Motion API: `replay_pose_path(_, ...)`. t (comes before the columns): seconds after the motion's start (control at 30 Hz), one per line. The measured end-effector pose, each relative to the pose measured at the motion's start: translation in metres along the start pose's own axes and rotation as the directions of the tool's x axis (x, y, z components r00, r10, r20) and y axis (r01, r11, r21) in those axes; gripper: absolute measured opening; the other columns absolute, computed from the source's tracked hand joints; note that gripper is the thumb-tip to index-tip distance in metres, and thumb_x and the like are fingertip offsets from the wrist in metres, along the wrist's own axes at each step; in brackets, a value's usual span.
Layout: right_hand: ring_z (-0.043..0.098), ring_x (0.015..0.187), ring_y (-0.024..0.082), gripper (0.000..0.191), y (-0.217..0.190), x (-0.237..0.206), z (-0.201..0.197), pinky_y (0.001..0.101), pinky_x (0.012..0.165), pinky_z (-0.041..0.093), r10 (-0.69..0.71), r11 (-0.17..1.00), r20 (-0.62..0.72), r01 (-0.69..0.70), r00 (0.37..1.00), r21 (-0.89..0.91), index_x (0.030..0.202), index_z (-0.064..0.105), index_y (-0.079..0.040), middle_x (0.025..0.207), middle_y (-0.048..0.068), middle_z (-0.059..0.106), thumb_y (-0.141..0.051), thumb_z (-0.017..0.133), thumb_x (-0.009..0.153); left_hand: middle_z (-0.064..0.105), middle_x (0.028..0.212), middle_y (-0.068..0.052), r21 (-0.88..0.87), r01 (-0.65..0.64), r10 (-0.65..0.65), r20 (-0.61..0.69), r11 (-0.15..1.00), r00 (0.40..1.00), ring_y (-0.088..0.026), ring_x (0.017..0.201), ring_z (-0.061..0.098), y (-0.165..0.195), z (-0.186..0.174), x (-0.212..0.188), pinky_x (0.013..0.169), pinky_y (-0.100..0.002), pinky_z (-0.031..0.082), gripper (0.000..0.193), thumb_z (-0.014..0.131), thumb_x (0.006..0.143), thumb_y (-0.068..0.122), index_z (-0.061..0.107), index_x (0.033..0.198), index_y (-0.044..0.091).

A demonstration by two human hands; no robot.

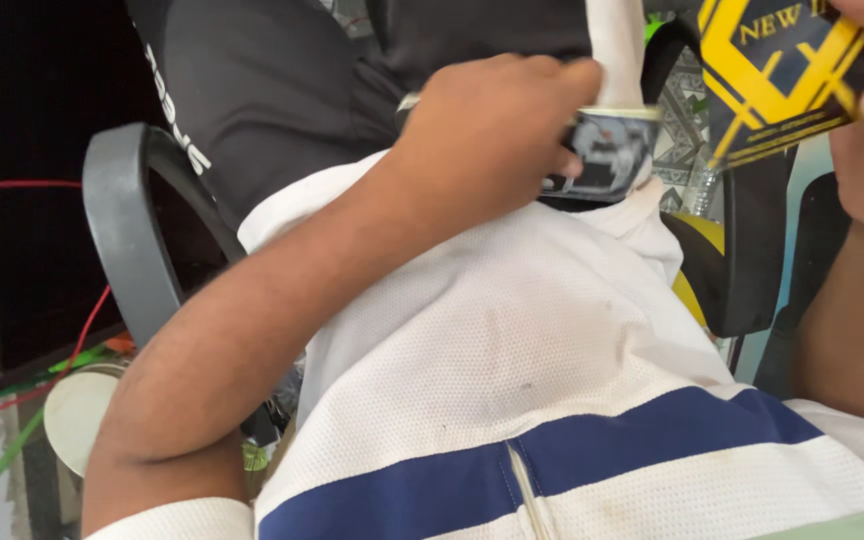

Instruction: The person sits in a chair with a disassembled smartphone on their lap, pries along the edge of the phone using a yellow plastic card, removes the back cover, and handles a small internal component. They then brush the small component with a toothbrush and hold the phone body while working.

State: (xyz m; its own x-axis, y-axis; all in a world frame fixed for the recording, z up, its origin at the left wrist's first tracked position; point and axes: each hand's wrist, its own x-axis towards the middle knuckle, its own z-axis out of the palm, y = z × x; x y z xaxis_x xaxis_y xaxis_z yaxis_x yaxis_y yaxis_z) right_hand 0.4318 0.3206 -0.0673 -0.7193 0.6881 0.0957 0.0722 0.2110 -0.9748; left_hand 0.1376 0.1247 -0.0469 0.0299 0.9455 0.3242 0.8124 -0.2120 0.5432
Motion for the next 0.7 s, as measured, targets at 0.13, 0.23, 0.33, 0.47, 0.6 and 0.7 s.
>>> replay_pose_path(0.13,0.06,0.125,0.017,0.037,0.007,0.006,-0.003,0.0321,0.111,0.051,-0.057,0.998,0.076,0.059,0.995,-0.028,0.138,0.049,-0.01,0.135,0.008,0.058,-0.009,0.062,0.103,0.069,0.113,-0.01,-0.383,0.061,-0.152,-0.212,0.922,0.965,-0.026,0.112,0.068,-0.022,-0.019,-0.021,0.094,-0.038,0.053,0.043,0.082,0.094,0.019,0.054,0.124,0.005)
replay_pose_path(0.23,0.061,0.119,0.015,0.028,0.017,0.012,0.005,0.0305,0.106,0.052,-0.074,0.993,0.083,0.081,0.994,-0.091,0.129,0.054,-0.013,0.129,0.007,0.059,-0.015,0.063,0.102,0.065,0.122,-0.008,-0.853,-0.024,-0.266,-0.189,0.521,0.945,-0.017,0.119,0.062,-0.043,-0.03,-0.027,0.107,-0.031,0.048,0.034,0.073,0.111,0.009,0.051,0.136,0.004)
replay_pose_path(0.33,0.062,0.112,0.013,0.02,0.018,0.016,0.025,0.0289,0.101,0.053,-0.098,0.965,0.081,0.114,0.992,-0.237,0.12,0.059,-0.016,0.124,0.006,0.061,-0.021,0.063,0.101,0.062,0.131,-0.002,-0.974,-0.028,-0.302,-0.098,0.226,0.948,-0.013,0.126,0.059,-0.059,-0.038,-0.037,0.112,-0.029,0.047,0.039,0.07,0.108,0.009,0.048,0.141,0.008)
replay_pose_path(0.47,0.063,0.104,0.01,0.013,0.006,0.008,0.069,0.0268,0.094,0.054,0.081,0.98,-0.107,-0.098,0.991,-0.17,0.108,0.065,-0.02,0.117,0.005,0.064,-0.029,0.064,0.1,0.059,0.11,0.001,-0.978,0.072,-0.264,0.019,0.194,0.964,-0.008,0.107,0.057,-0.072,-0.042,-0.046,0.095,-0.027,0.048,0.037,0.078,0.103,0.008,0.049,0.127,0.006)
replay_pose_path(0.6,0.072,0.088,0.018,0.016,-0.021,-0.009,0.115,0.0353,0.082,0.059,0.139,0.951,0.157,-0.088,0.978,-0.296,0.109,0.07,-0.005,0.099,0.01,0.074,-0.012,0.072,0.094,0.064,0.104,0.0,-0.931,0.121,-0.344,-0.006,0.344,0.939,-0.007,0.099,0.061,-0.073,-0.041,-0.042,0.088,-0.026,0.052,0.029,0.077,0.102,0.009,0.056,0.121,0.008)
replay_pose_path(0.7,0.076,0.084,0.024,0.024,-0.041,-0.003,0.129,0.0366,0.073,0.062,0.21,0.954,0.324,-0.121,0.922,-0.274,0.107,0.07,0.0,0.097,0.014,0.077,-0.009,0.075,0.085,0.064,0.102,0.0,-0.827,0.089,-0.299,-0.098,0.555,0.949,-0.007,0.094,0.063,-0.072,-0.05,-0.04,0.085,-0.026,0.055,0.03,0.081,0.102,0.006,0.058,0.12,0.007)
